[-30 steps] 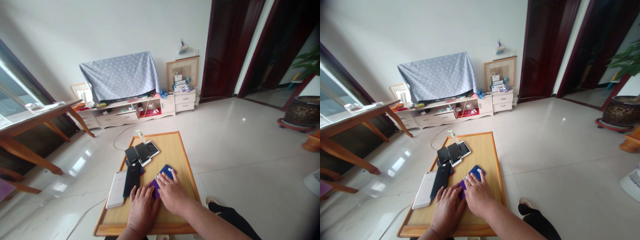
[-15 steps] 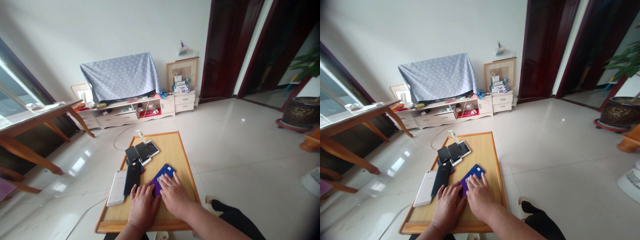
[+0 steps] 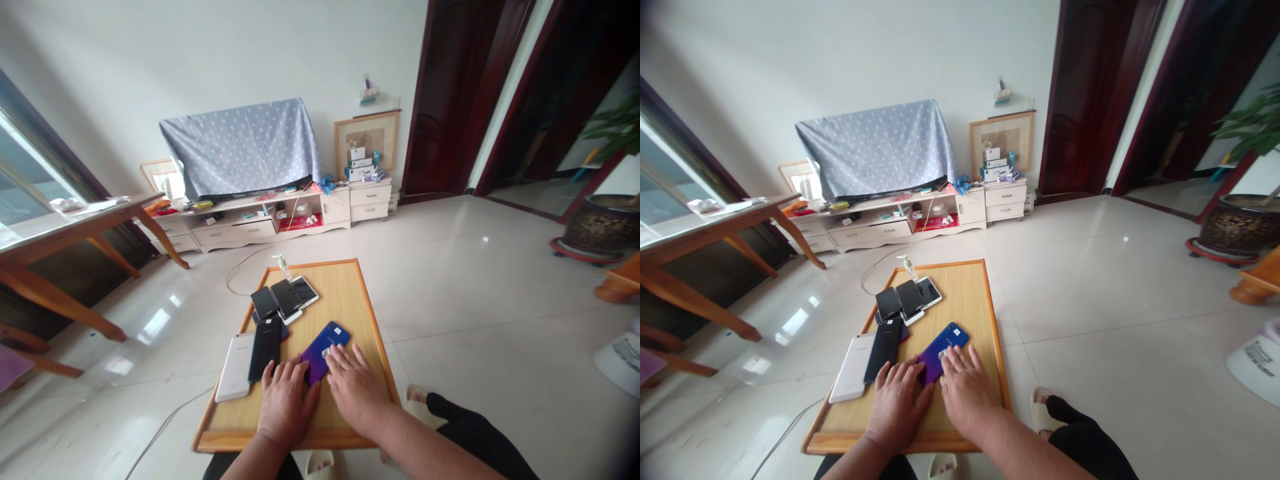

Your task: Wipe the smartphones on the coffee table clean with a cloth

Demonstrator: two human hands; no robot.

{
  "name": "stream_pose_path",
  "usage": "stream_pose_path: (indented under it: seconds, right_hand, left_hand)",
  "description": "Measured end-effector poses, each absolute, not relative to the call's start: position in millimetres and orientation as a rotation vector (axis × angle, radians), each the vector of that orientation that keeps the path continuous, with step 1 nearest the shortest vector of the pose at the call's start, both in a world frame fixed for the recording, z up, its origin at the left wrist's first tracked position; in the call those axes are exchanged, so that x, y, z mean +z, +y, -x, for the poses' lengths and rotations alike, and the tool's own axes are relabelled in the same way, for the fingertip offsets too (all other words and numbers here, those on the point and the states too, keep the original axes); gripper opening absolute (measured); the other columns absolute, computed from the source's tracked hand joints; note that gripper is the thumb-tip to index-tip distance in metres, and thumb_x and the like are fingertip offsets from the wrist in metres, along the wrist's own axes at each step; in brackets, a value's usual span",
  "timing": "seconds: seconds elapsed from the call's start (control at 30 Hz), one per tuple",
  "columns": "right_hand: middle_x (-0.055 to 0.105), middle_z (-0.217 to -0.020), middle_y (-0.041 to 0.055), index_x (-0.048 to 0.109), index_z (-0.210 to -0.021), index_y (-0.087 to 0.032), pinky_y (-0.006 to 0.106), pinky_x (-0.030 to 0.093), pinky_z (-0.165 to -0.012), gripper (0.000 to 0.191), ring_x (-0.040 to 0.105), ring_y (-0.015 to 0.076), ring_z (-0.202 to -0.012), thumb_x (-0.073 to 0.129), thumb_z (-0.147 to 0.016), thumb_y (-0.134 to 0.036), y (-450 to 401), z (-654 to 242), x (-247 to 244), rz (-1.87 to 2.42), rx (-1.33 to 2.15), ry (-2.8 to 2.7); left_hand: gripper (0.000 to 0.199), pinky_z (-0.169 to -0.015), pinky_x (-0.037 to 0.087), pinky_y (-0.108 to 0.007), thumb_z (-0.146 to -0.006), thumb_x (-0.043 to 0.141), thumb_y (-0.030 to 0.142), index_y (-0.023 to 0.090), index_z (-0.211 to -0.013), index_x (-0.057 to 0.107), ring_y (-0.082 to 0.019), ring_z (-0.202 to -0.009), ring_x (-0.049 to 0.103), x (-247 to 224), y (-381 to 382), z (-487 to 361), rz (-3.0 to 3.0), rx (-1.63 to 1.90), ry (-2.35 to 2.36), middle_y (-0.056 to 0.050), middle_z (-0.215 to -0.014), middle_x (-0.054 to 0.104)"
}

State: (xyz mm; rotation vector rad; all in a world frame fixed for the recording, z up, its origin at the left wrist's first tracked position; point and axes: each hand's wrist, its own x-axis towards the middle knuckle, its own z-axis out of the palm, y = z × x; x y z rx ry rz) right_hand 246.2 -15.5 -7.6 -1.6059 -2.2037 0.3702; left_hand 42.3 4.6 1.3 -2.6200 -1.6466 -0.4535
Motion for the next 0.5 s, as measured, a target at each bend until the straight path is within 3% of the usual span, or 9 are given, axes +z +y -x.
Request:
stream_pose_path:
  seconds: [0.13, 0.37, 0.5]
  right_hand:
    - [0.042, -0.157, 0.0139, 0.045, -0.15, -0.012, 0.055, 0.013, -0.125, 0.052, 0.034, 0.0285, -0.147, 0.028, -0.104, -0.031, 7, -266, -7, 1.83, 0.312, -2.085]
    - [0.043, -0.157, 0.0094, 0.045, -0.151, -0.018, 0.049, 0.015, -0.126, 0.052, 0.034, 0.0256, -0.148, 0.03, -0.106, -0.038, -14, -233, -8, 1.499, 0.346, -2.278]
    - [0.046, -0.154, 0.0101, 0.047, -0.149, -0.018, 0.053, 0.016, -0.125, 0.05, 0.037, 0.0264, -0.146, 0.03, -0.105, -0.035, 6, -242, -8, 1.626, 0.329, -2.206]
  left_hand:
    - [0.031, -0.115, 0.027, -0.058, -0.095, 0.054, 0.044, 0.03, -0.121, 0.061, -0.028, -0.122, 0.058, 2, 5, -41, 2.619, -0.458, -1.646, -0.006, -0.133, 0.065]
    - [0.034, -0.113, 0.031, -0.058, -0.091, 0.059, 0.042, 0.031, -0.123, 0.06, -0.028, -0.121, 0.059, 2, 6, -38, 2.639, -0.474, -1.615, -0.004, -0.13, 0.066]
    - [0.031, -0.112, 0.032, -0.059, -0.092, 0.058, 0.041, 0.03, -0.121, 0.062, -0.028, -0.12, 0.059, 4, 4, -37, 2.62, -0.503, -1.63, -0.005, -0.129, 0.067]
